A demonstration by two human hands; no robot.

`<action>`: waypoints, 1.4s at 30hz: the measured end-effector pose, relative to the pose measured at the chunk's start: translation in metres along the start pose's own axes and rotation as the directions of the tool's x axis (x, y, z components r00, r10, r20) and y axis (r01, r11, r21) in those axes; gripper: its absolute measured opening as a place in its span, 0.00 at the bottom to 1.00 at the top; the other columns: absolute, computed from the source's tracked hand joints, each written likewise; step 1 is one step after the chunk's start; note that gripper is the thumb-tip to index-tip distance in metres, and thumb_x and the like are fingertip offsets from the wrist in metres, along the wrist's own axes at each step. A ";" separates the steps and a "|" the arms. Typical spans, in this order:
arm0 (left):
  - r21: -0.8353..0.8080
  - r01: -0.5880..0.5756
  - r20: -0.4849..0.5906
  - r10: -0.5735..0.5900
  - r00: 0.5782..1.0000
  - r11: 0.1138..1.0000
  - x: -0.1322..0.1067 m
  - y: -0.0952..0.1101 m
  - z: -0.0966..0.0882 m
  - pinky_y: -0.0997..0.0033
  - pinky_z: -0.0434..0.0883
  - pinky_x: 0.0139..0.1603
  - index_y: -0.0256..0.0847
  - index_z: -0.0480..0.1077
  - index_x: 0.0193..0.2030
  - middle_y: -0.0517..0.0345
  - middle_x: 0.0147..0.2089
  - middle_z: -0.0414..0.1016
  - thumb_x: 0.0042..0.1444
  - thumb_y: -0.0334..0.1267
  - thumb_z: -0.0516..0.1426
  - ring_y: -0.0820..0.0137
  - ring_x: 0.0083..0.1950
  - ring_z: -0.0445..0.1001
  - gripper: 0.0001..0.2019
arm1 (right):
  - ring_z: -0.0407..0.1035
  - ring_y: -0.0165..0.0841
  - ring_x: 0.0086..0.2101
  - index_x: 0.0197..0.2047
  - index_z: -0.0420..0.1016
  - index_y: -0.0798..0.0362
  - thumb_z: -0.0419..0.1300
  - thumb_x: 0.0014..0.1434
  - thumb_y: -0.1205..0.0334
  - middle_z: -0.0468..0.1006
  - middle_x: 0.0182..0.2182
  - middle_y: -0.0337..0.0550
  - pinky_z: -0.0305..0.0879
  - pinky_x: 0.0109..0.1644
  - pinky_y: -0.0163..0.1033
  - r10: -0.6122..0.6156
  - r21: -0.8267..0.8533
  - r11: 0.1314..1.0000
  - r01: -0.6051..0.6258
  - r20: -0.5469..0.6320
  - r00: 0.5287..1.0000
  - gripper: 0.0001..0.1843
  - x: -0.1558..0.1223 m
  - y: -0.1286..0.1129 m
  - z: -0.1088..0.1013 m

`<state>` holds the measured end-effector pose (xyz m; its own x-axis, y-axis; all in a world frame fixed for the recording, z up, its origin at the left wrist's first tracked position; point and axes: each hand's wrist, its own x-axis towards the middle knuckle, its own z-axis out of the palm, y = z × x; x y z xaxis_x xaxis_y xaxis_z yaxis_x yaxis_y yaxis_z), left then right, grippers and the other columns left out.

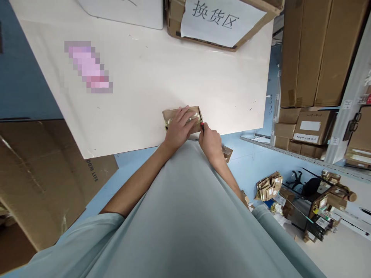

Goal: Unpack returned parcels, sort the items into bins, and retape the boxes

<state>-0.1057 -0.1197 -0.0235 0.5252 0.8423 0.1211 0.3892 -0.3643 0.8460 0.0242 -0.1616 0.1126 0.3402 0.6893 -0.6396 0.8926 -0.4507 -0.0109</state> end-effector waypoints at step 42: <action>-0.008 0.565 -0.466 -0.503 0.728 0.825 -0.063 0.039 -0.054 0.47 0.80 0.74 0.48 0.78 0.70 0.46 0.70 0.81 0.73 0.57 0.65 0.52 0.70 0.81 0.25 | 0.84 0.29 0.28 0.54 0.71 0.48 0.63 0.77 0.36 0.86 0.54 0.47 0.81 0.30 0.34 -0.318 0.940 0.340 -0.031 0.146 0.937 0.23 0.135 0.088 0.088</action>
<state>-0.1648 -0.1654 0.0295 -0.1662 0.9815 -0.0952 0.6114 0.1783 0.7709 0.1228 -0.1579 -0.0425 -0.0082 0.7061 -0.7080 0.0145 -0.7079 -0.7062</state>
